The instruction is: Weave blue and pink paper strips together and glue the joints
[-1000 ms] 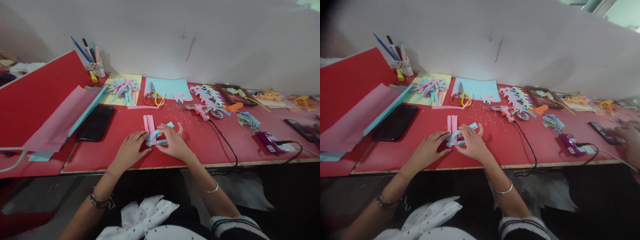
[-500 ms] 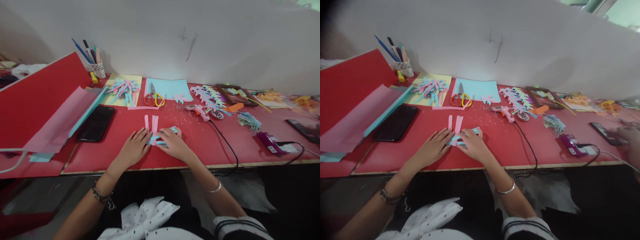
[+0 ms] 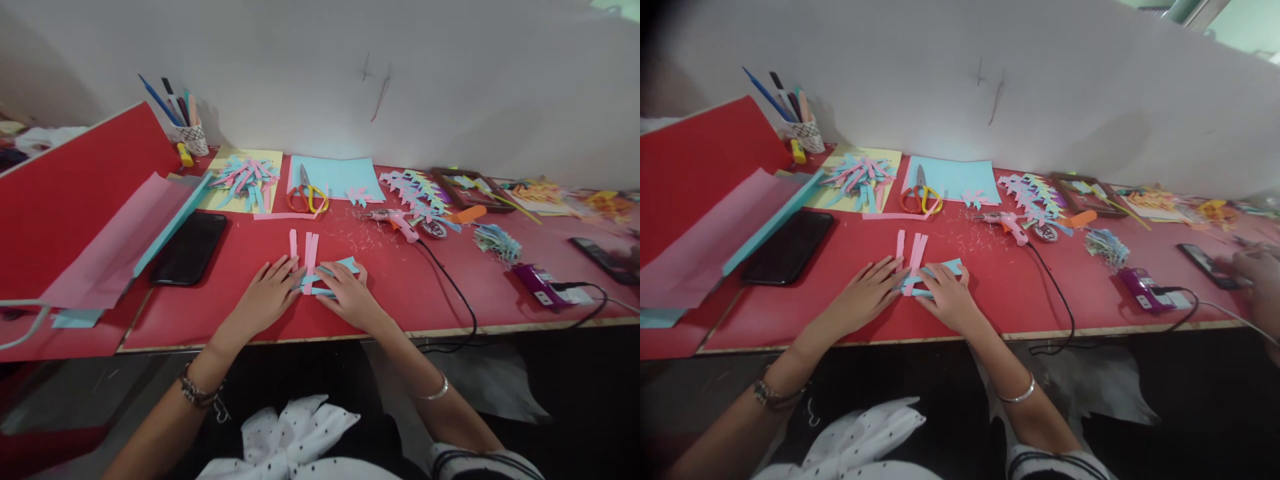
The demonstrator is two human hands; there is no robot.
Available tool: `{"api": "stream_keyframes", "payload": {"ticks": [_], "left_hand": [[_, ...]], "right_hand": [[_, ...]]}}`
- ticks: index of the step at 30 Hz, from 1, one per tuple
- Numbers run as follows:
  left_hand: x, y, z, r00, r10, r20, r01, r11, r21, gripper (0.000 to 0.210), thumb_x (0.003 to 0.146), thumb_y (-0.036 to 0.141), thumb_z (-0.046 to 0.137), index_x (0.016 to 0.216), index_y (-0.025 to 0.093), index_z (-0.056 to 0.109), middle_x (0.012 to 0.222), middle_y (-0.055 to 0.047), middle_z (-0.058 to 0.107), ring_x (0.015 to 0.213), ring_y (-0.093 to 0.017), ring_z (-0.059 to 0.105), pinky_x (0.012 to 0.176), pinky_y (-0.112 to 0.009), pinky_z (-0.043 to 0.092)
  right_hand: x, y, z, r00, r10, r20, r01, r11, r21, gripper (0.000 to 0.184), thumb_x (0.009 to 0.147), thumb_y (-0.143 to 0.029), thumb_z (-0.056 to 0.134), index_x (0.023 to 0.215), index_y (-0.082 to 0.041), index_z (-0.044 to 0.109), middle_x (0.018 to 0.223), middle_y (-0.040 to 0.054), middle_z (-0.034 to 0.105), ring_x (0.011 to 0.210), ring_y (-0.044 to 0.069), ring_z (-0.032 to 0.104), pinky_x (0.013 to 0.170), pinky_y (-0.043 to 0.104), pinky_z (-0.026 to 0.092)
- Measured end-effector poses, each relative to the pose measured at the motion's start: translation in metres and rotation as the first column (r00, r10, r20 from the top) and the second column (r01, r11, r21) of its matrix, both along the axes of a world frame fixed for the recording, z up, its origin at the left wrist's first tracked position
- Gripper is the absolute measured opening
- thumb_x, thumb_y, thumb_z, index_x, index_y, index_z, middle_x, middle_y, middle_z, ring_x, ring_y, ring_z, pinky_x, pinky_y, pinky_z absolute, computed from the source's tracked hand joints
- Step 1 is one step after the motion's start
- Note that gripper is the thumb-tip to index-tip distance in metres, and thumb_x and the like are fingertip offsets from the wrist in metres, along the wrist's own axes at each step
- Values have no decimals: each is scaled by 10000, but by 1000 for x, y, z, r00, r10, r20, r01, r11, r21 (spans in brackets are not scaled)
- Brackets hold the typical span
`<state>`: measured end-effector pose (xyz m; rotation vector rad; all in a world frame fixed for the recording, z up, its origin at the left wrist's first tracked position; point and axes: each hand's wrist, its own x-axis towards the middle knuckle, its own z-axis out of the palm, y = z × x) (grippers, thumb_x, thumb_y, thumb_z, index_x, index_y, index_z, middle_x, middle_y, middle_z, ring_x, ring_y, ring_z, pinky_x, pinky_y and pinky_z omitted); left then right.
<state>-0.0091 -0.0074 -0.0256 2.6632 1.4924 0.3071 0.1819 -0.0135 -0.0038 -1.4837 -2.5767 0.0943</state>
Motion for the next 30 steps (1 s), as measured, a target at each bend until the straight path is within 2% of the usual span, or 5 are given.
{"api": "stream_keyframes", "payload": {"ticks": [8, 14, 18, 25, 30], "left_hand": [[-1, -2, -1, 991, 7, 134, -15, 998, 60, 396, 862, 242, 351, 1252, 211, 408, 1301, -106, 446, 1182, -230, 424, 952, -407, 375], [1, -3, 0, 972, 28, 235, -40, 998, 47, 196, 854, 277, 391, 944, 195, 545, 1088, -81, 567, 1046, -217, 511, 857, -377, 444], [2, -3, 0, 965, 45, 257, -58, 997, 41, 152, 847, 248, 396, 837, 202, 541, 1092, -67, 567, 1029, -212, 516, 849, -376, 445], [2, -3, 1, 964, 49, 263, -56, 998, 18, 112, 826, 222, 426, 802, 202, 534, 1086, -61, 571, 1019, -213, 516, 845, -377, 445], [2, -2, 3, 963, 67, 262, -68, 998, -7, 88, 816, 215, 448, 798, 202, 533, 1095, -57, 572, 1019, -215, 520, 847, -375, 446]], "right_hand": [[2, -3, 2, 999, 13, -43, -8, 992, 124, 221, 867, -316, 428, 984, -227, 593, 1040, 62, 612, 979, 186, 528, 881, 367, 206], [-9, -20, -4, 973, -223, -67, 230, 965, 126, 223, 853, -319, 448, 959, -189, 595, 979, 74, 621, 891, 206, 542, 796, 361, 245], [-19, -24, -1, 955, -294, -36, 296, 951, 85, 228, 861, -311, 425, 947, -188, 597, 911, 72, 616, 789, 197, 555, 707, 339, 256], [-21, -22, 5, 957, -257, -135, 264, 964, 31, 138, 811, -282, 503, 876, -205, 598, 798, 19, 663, 707, 174, 564, 684, 322, 202], [-10, -21, 12, 968, -213, -129, 231, 962, 144, 154, 809, -188, 470, 733, -212, 601, 715, -4, 634, 677, 152, 537, 695, 326, 175]]}}
